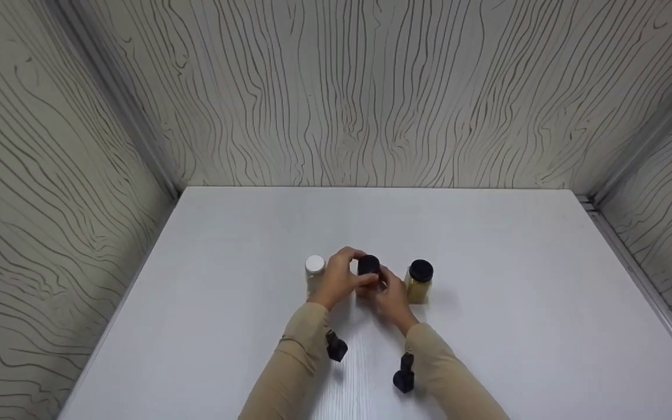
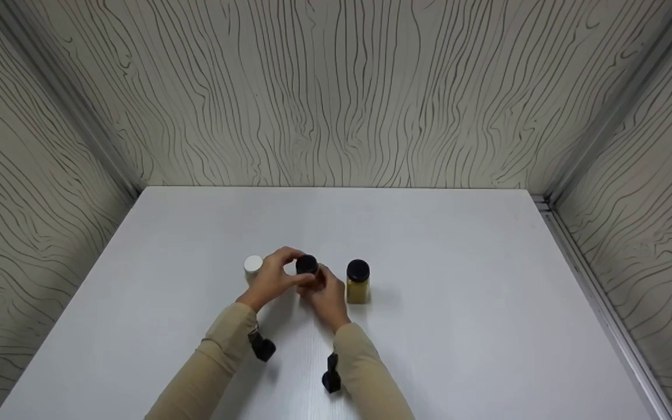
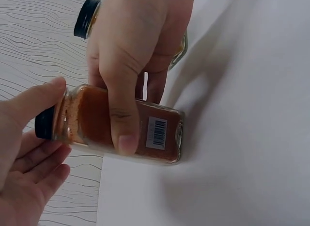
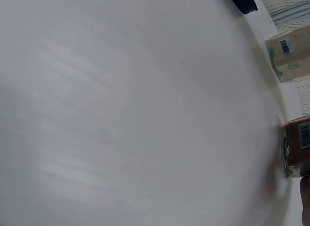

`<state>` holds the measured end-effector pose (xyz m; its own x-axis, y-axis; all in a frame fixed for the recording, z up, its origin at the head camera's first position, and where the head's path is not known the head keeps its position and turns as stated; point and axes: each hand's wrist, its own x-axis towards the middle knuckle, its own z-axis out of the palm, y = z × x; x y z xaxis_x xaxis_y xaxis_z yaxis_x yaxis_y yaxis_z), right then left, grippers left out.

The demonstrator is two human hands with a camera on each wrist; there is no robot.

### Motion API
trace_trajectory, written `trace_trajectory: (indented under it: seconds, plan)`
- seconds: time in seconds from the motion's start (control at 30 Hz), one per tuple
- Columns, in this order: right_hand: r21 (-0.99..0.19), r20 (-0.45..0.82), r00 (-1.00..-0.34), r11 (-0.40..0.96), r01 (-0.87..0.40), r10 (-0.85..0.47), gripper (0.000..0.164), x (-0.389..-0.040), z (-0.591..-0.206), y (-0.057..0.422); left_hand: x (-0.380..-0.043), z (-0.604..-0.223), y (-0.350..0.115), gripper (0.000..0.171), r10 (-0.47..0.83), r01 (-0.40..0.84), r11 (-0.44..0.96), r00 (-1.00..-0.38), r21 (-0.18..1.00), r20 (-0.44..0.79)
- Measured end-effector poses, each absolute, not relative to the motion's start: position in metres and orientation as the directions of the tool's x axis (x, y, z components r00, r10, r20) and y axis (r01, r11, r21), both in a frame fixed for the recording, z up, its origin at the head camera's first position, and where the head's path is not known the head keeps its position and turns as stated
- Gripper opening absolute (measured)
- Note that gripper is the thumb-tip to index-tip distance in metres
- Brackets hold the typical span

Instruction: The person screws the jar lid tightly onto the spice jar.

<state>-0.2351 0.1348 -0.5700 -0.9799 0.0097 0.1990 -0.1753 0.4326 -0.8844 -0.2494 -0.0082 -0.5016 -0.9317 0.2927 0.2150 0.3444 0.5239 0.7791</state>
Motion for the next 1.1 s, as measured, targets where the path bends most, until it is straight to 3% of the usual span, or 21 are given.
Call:
trace_trajectory:
  seconds: [0.33,0.6,0.93,1.1]
  plan:
    - [-0.896,0.164,-0.986,0.42,-0.145,0.01,0.055,-0.238,-0.569,0.137,-0.256,-0.498,-0.011,0.041,0.402,0.404,0.511,-0.892,0.759,0.204]
    - [-0.912,0.155,-0.988,0.385,-0.144,-0.003,0.05,-0.24,-0.57,0.139,-0.26,-0.498,-0.011,0.042,0.447,0.422,0.488,-0.873,0.764,0.197]
    - [-0.925,0.109,-0.994,0.367,-0.104,-0.008,0.053,-0.242,-0.569,0.138,-0.251,-0.5,-0.007,0.048,0.284,0.318,0.521,-0.94,0.792,0.19]
    - [-0.925,0.096,-0.995,0.369,-0.09,-0.002,0.052,-0.241,-0.569,0.138,-0.251,-0.498,-0.006,0.045,0.275,0.323,0.526,-0.94,0.787,0.202]
